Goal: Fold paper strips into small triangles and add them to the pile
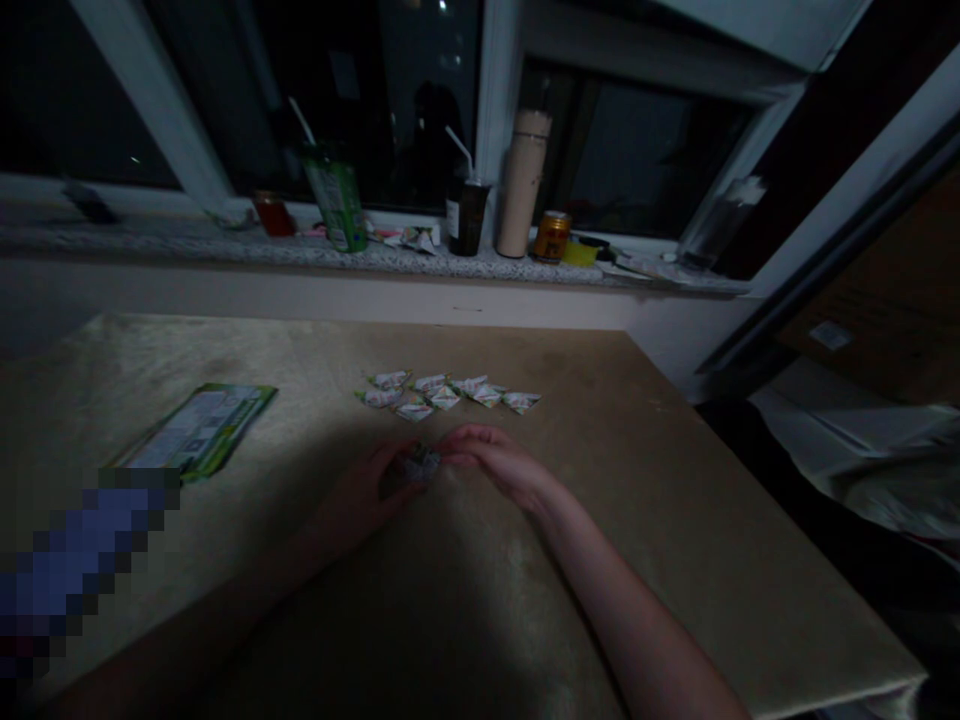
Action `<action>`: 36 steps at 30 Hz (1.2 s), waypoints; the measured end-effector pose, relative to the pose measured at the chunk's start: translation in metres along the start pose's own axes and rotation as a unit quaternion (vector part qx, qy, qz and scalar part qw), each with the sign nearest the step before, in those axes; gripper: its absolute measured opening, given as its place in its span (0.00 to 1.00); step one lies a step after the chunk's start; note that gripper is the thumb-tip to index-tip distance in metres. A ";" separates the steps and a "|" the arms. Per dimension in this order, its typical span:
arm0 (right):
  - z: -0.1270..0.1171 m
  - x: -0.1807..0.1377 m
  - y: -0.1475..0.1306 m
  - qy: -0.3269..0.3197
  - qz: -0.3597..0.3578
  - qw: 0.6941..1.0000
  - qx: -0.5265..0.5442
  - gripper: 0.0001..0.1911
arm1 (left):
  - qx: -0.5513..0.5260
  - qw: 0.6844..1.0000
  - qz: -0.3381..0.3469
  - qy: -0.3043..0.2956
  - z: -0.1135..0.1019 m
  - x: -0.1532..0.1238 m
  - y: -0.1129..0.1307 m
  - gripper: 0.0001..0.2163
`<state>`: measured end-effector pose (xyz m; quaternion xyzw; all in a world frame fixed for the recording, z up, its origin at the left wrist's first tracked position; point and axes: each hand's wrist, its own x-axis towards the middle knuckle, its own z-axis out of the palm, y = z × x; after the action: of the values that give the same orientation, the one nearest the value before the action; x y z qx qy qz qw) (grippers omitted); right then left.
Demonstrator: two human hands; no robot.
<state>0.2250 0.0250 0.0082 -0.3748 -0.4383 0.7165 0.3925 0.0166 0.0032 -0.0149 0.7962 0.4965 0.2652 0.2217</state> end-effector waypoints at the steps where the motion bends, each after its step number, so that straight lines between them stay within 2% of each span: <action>1: 0.000 0.000 0.000 0.001 -0.001 1.000 0.003 0.10 | -0.007 1.000 -0.003 0.001 0.000 0.000 0.000 0.21; 7: 0.001 0.000 0.002 0.002 -0.008 1.000 0.012 0.09 | -0.032 0.999 -0.005 0.004 -0.002 0.000 0.000 0.18; 14: 0.003 0.000 0.005 -0.029 -0.002 0.999 0.026 0.09 | -0.049 0.997 0.048 -0.035 -0.003 -0.001 0.001 0.14; 23: 0.007 -0.002 0.009 -0.053 -0.002 0.998 0.015 0.09 | -0.124 0.992 0.027 -0.026 -0.005 -0.003 0.000 0.14; 30: 0.009 -0.003 0.013 -0.094 -0.010 0.995 -0.006 0.08 | -0.091 0.996 0.014 -0.005 -0.003 -0.003 0.000 0.12; 33: 0.007 0.000 0.017 -0.087 -0.009 0.996 -0.021 0.08 | -0.077 0.997 0.016 0.005 -0.001 -0.004 0.000 0.10; 36: 0.006 0.005 0.022 -0.054 -0.030 0.996 -0.058 0.08 | -0.088 0.996 0.021 -0.002 -0.001 -0.004 0.001 0.08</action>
<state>0.2123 0.0208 -0.0107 -0.3447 -0.5109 0.6966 0.3673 0.0148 -0.0004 -0.0144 0.7844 0.4539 0.3109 0.2863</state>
